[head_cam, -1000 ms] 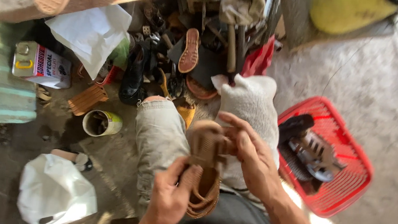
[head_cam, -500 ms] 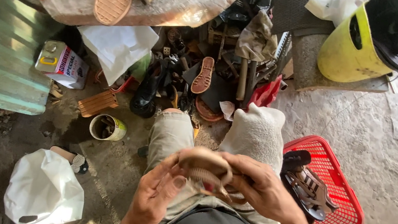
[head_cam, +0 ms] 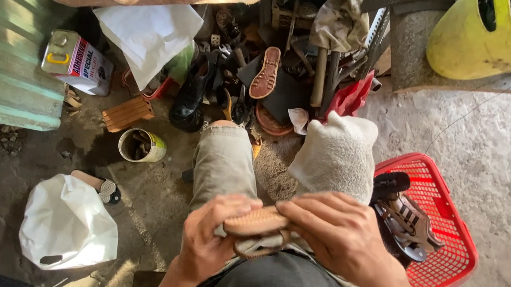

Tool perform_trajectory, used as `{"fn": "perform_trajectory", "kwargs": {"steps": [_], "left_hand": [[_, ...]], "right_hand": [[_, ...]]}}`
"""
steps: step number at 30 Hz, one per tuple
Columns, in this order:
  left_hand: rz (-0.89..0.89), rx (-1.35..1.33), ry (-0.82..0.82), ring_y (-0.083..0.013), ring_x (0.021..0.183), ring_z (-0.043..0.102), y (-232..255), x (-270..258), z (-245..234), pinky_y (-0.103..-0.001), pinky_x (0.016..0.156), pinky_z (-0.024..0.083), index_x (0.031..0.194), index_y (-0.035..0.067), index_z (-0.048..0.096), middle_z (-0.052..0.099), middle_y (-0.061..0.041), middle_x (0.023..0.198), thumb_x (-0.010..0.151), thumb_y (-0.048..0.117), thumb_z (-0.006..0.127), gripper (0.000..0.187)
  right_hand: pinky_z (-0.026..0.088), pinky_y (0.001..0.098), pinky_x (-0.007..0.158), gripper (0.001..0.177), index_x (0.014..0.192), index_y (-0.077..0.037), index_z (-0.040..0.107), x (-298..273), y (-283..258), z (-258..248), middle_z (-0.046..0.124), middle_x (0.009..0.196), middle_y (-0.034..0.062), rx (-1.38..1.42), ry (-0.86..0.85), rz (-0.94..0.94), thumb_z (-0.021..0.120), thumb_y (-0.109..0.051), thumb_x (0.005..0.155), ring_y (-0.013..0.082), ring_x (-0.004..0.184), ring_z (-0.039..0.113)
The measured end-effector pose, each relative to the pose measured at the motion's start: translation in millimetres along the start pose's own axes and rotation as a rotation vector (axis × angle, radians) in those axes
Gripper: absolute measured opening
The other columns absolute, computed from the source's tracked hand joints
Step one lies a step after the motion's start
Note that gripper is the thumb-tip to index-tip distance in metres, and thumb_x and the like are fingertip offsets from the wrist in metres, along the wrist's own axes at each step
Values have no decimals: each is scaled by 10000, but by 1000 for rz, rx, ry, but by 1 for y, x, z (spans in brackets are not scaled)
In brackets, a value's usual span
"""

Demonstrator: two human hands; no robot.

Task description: The person presses and taps a sandal sole with a rubber mallet to seat the sole onto the upper. They repeatedly tap along the edges and sole surface, rotate the sandal, and continue hammering to secure the bond.

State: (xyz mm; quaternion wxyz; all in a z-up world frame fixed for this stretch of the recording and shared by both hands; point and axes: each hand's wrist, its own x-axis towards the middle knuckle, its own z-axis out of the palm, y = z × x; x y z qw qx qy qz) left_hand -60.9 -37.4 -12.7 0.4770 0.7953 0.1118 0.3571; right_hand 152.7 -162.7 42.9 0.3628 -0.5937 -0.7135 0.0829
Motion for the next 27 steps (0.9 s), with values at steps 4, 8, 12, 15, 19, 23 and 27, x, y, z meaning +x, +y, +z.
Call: {"fn": "perform_trajectory", "kwargs": {"steps": [4,8,12,15,19,23,27], "left_hand": [[70,403,-50,-270,943,739,-61,-12,-1,-328,813,679,1172,-12,564,697,-214,1097,904,366,800,521],[-57,461,-19,-323,1015,738,-72,-2,-10,-456,919,568,1156,94,746,768,-91,1082,860,161,803,309],[-14,505,-57,-235,1000,758,-75,1,-14,-393,949,549,1167,125,762,787,-38,1074,960,207,714,228],[-10,513,-153,-246,1029,748,-71,4,-15,-403,966,539,1236,103,730,771,-70,1108,987,228,676,284],[11,487,-185,-268,1008,752,-73,3,-12,-409,943,558,1211,73,730,768,-97,1095,981,222,686,278],[62,564,-53,-264,972,761,-84,-10,1,-390,921,578,1173,54,741,771,-104,1059,963,190,719,251],[63,555,-159,-296,963,756,-88,-13,-8,-425,919,580,1191,31,722,760,-140,1064,949,130,718,262]], "right_hand": [[521,433,858,366,1291,-74,648,0,30,31,748,1219,89,-210,-150,-23,612,-64,927,265,1054,711],[551,397,776,207,1142,-101,725,12,56,71,746,923,74,-232,-42,-10,603,-103,974,291,887,729],[529,379,764,198,1126,-128,711,8,61,97,726,913,38,-286,21,-13,571,-167,990,261,890,708],[530,390,874,183,1079,-114,722,12,47,93,732,960,51,-263,42,-30,569,-144,982,258,953,712],[518,398,942,219,1100,-119,718,6,45,106,721,984,37,-273,75,1,521,-135,1005,236,972,711],[478,459,1050,246,1081,-122,752,7,51,111,740,960,42,-321,154,-36,518,-123,1006,214,946,730],[462,484,1079,238,1044,-107,743,17,46,102,721,927,49,-301,143,-62,508,-90,1011,220,931,726]]}}
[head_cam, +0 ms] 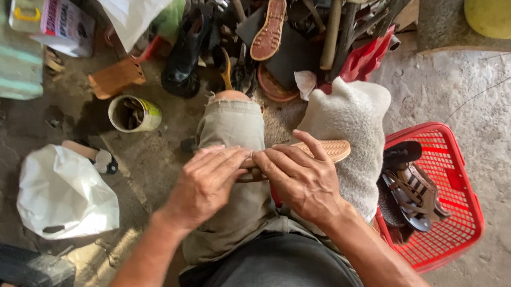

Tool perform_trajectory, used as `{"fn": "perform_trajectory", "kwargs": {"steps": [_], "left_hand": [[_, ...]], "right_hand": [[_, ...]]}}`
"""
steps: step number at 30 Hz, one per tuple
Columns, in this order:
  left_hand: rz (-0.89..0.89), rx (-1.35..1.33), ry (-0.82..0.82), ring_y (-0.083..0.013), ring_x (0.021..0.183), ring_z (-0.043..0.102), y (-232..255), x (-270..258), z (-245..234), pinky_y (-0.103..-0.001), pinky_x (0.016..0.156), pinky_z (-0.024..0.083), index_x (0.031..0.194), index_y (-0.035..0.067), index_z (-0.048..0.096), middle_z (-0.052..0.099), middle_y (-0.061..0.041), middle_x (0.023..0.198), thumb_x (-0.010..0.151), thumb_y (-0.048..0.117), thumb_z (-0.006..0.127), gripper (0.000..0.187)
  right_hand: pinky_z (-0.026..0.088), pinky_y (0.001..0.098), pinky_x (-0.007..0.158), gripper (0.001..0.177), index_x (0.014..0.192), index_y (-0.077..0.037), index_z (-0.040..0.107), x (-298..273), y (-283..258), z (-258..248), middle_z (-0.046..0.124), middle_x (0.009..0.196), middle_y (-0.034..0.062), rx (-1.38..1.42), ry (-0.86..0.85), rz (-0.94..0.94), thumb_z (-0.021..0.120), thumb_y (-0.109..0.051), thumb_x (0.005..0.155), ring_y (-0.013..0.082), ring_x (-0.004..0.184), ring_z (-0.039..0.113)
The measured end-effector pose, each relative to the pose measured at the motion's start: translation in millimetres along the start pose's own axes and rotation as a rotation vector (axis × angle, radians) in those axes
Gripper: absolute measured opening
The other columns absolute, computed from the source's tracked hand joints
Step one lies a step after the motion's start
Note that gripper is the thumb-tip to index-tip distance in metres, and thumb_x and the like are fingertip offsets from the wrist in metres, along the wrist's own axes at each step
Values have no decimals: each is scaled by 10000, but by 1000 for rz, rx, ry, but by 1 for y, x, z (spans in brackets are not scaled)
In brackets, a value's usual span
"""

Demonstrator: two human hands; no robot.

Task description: The person presses and taps a sandal sole with a rubber mallet to seat the sole onto the upper. They repeatedly tap along the edges and sole surface, rotate the sandal, and continue hammering to secure the bond.

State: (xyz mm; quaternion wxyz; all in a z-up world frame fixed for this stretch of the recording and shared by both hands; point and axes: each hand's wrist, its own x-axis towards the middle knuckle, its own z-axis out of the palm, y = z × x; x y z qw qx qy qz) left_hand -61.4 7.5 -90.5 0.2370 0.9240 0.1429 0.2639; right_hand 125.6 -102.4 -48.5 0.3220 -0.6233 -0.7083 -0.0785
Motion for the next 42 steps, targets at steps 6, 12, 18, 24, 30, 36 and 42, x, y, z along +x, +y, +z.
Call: {"fn": "perform_trajectory", "kwargs": {"steps": [6,12,18,24,30,36,42], "left_hand": [[-10,-53,-19,-281,1024,752,-6,6,-15,-416,995,556,1242,40,712,759,-137,1120,986,143,669,279],[-45,-149,-133,-290,1077,740,3,20,-30,-458,1043,515,1242,31,705,760,-150,1138,1027,258,624,322],[-62,-150,-149,-264,1054,746,19,41,-11,-436,1021,512,1262,60,692,760,-111,1137,1043,294,613,331],[-23,-162,-156,-268,997,753,26,52,-12,-398,934,545,1193,69,725,764,-96,1077,1036,247,629,257],[-23,-105,-204,-231,954,749,25,57,-13,-362,916,535,1222,110,722,765,-54,1086,1047,262,595,264],[19,-78,-216,-233,976,745,29,61,-10,-375,932,530,1272,106,698,757,-65,1125,1033,231,617,281],[30,59,-100,-235,903,750,27,54,18,-384,977,523,1227,71,713,758,-81,1028,1054,224,590,262]], "right_hand": [[479,465,1052,220,1071,-83,733,-4,5,6,731,944,70,41,-57,12,523,-78,1005,240,963,729],[501,480,1012,217,1084,-84,737,-17,8,-5,734,977,86,50,-69,49,543,-91,987,267,977,718],[491,495,1025,178,1064,-94,765,-10,8,-14,759,952,97,30,-87,83,659,-86,921,292,1013,719],[509,430,992,188,1065,-154,756,-29,18,-20,743,984,26,19,-5,168,600,-248,1020,235,1004,716],[472,488,1029,184,1077,-137,768,-20,25,-27,745,959,60,145,-23,248,660,-259,992,273,1073,696],[465,472,1033,206,1110,-88,740,-40,37,-25,730,1023,71,307,25,304,685,-248,993,293,1104,680],[440,427,1058,161,1083,-148,755,-39,40,-15,741,993,1,288,108,366,701,-266,988,224,1072,682]]}}
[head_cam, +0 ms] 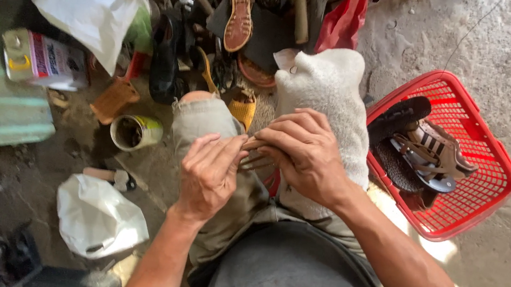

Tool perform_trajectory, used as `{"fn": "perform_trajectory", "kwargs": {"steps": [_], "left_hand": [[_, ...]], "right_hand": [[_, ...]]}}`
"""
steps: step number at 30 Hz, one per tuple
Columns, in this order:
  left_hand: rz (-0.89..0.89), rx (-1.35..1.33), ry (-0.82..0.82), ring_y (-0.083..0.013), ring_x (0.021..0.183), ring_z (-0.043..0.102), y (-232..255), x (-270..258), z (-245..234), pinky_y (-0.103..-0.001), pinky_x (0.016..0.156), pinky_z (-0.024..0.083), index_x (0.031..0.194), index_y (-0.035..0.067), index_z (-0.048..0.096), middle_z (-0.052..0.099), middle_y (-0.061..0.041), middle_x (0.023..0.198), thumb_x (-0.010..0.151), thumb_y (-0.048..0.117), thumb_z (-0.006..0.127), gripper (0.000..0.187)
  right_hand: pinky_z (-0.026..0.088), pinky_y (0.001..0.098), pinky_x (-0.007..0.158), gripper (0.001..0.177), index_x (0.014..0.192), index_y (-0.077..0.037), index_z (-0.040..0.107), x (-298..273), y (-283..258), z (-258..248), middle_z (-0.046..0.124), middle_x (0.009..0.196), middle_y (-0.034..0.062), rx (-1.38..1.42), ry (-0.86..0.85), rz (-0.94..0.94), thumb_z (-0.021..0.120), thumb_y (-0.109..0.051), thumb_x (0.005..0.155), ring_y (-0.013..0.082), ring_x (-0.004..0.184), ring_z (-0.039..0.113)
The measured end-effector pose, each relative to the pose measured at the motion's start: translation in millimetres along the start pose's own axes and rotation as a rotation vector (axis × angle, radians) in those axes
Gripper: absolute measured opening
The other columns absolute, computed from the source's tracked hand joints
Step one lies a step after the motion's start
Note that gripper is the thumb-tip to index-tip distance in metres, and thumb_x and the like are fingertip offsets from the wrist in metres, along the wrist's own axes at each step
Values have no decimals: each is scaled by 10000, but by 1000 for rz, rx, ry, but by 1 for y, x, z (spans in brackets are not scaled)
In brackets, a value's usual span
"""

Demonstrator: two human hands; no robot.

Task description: The person presses and taps a sandal sole with a rubber mallet to seat the sole onto the upper. They repeatedly tap along the edges and sole surface, rotate the sandal, and continue hammering to secure the bond.

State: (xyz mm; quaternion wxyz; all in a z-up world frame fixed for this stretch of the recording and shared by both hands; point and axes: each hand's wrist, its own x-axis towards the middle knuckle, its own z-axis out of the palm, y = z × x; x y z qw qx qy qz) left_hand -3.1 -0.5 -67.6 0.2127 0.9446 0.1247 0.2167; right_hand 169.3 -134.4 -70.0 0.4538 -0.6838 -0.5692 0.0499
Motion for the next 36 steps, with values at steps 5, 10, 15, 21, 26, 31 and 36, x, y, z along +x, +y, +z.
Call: {"fn": "perform_trajectory", "kwargs": {"steps": [5,10,15,21,26,31,36], "left_hand": [[3,-84,-70,-243,898,762,9,14,-14,-419,985,519,1205,64,724,770,-88,1012,1026,223,639,254],[20,-139,-87,-238,897,771,3,14,-15,-388,928,552,1208,69,733,779,-85,1028,1032,238,625,267],[8,-155,-145,-238,937,767,6,19,-19,-399,966,531,1221,64,725,777,-94,1046,1029,259,627,290],[1,-151,-141,-250,947,766,23,35,-8,-383,915,549,1269,61,707,773,-100,1089,1056,262,578,320],[9,-192,-88,-252,947,769,16,28,-5,-366,896,559,1246,60,727,780,-98,1090,1036,242,612,301],[-87,-412,-74,-283,883,779,41,21,-29,-384,837,591,1173,68,773,807,-83,1001,997,175,628,252],[-628,-1096,202,-358,1042,761,75,-34,-11,-421,868,683,1211,-15,721,756,-232,1163,993,236,667,337]], "right_hand": [[445,438,1032,163,1104,-142,752,0,1,-10,738,1002,21,63,-74,23,690,-238,987,240,1093,670],[480,469,995,199,1137,-66,718,-3,11,-19,738,1040,91,287,-99,82,706,-188,980,312,1132,676],[485,457,1012,174,1101,-70,761,-13,15,-13,752,1017,83,353,-14,117,679,-186,1000,285,1119,688],[444,502,1077,202,1122,-77,775,-13,20,-8,762,996,95,331,9,101,677,-202,996,274,1089,694],[445,523,1083,242,1199,-68,727,-13,25,-20,742,1091,109,443,3,122,639,-207,1021,303,1182,670],[547,462,926,173,1086,-65,762,-2,-6,-50,754,929,105,754,98,241,683,-178,981,261,921,713],[572,295,711,182,1029,-34,691,21,-55,-86,739,937,79,598,38,158,646,-203,979,189,820,727]]}}
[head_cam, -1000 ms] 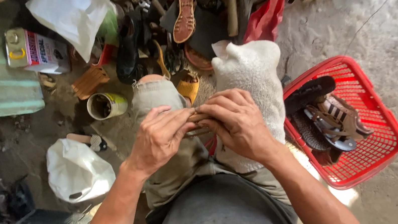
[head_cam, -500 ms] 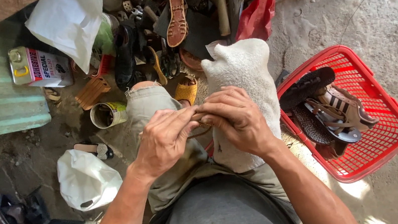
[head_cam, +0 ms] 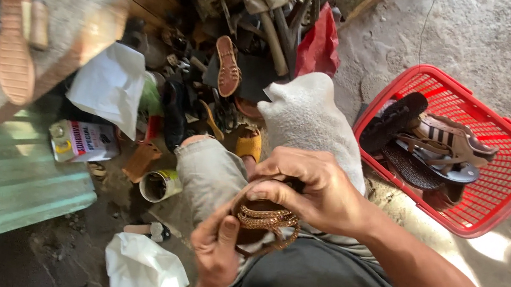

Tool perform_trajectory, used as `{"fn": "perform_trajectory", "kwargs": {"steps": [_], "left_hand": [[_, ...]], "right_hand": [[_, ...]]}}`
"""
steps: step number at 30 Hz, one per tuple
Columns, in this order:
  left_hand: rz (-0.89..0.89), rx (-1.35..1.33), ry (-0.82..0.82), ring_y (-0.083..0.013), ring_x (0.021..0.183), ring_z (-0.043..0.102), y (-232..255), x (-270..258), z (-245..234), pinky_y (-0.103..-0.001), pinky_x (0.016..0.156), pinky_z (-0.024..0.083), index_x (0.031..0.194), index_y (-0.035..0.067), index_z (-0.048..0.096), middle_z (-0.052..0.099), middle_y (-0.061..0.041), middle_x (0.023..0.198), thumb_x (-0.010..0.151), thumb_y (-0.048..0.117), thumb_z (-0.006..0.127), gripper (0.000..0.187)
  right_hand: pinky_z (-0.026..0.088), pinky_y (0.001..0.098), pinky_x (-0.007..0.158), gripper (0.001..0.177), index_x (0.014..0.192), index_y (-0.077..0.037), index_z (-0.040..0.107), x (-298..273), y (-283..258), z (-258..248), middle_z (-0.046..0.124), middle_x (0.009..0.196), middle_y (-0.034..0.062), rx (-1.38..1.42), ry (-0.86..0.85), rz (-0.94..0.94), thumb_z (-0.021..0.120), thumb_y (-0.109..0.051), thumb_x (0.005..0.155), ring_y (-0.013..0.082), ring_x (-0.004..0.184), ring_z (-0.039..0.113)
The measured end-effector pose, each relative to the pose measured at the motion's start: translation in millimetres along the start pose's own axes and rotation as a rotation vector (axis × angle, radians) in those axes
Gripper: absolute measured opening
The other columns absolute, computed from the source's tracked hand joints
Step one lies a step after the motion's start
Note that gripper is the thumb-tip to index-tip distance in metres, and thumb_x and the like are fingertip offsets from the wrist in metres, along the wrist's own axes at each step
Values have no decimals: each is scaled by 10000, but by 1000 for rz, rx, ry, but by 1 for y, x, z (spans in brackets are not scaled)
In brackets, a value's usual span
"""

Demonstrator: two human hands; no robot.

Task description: The person presses and taps a sandal sole with a rubber mallet to seat the sole onto the upper. They repeatedly tap along the edges and sole surface, rotate the sandal, and continue hammering to secure the bond.

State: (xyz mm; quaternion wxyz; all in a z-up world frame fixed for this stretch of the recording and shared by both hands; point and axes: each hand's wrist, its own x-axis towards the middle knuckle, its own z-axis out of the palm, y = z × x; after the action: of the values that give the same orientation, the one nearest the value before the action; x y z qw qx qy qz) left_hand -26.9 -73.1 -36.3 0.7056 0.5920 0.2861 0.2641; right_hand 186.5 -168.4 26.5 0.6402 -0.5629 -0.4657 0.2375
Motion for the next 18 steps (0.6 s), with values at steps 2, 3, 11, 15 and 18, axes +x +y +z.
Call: {"fn": "perform_trajectory", "kwargs": {"steps": [2,3,11,15,18], "left_hand": [[-18,-136,104,-357,1055,741,-16,-12,3,-439,874,656,1202,-20,726,755,-236,1167,993,231,666,332],[-46,-277,209,-355,1067,721,-25,-18,5,-456,879,629,1192,-25,731,755,-239,1171,994,227,666,327],[-30,254,-144,-160,830,638,25,-11,3,-307,701,511,1083,3,726,709,-51,884,1037,490,501,538],[-10,437,-269,-128,689,634,53,-3,0,-272,596,478,1068,51,730,695,-13,801,1032,442,510,451],[-56,377,-372,-123,648,550,61,-2,-5,-273,574,423,965,25,721,632,-6,744,1029,431,534,451]], "right_hand": [[573,282,775,204,1062,-49,714,-4,4,7,739,1009,69,148,29,163,693,-213,942,165,904,713],[575,268,838,248,1096,-64,737,-6,6,10,739,1081,59,297,55,338,740,-223,905,142,987,699],[599,224,706,238,1055,-88,748,-15,-13,13,814,910,-3,85,-120,346,660,-283,952,58,822,733],[604,282,859,373,1137,-13,754,-33,-4,18,786,1108,79,341,-56,476,581,-309,988,150,1001,720],[600,233,724,275,1068,-33,778,-50,5,34,820,951,40,264,51,510,614,-236,982,89,827,727]]}}
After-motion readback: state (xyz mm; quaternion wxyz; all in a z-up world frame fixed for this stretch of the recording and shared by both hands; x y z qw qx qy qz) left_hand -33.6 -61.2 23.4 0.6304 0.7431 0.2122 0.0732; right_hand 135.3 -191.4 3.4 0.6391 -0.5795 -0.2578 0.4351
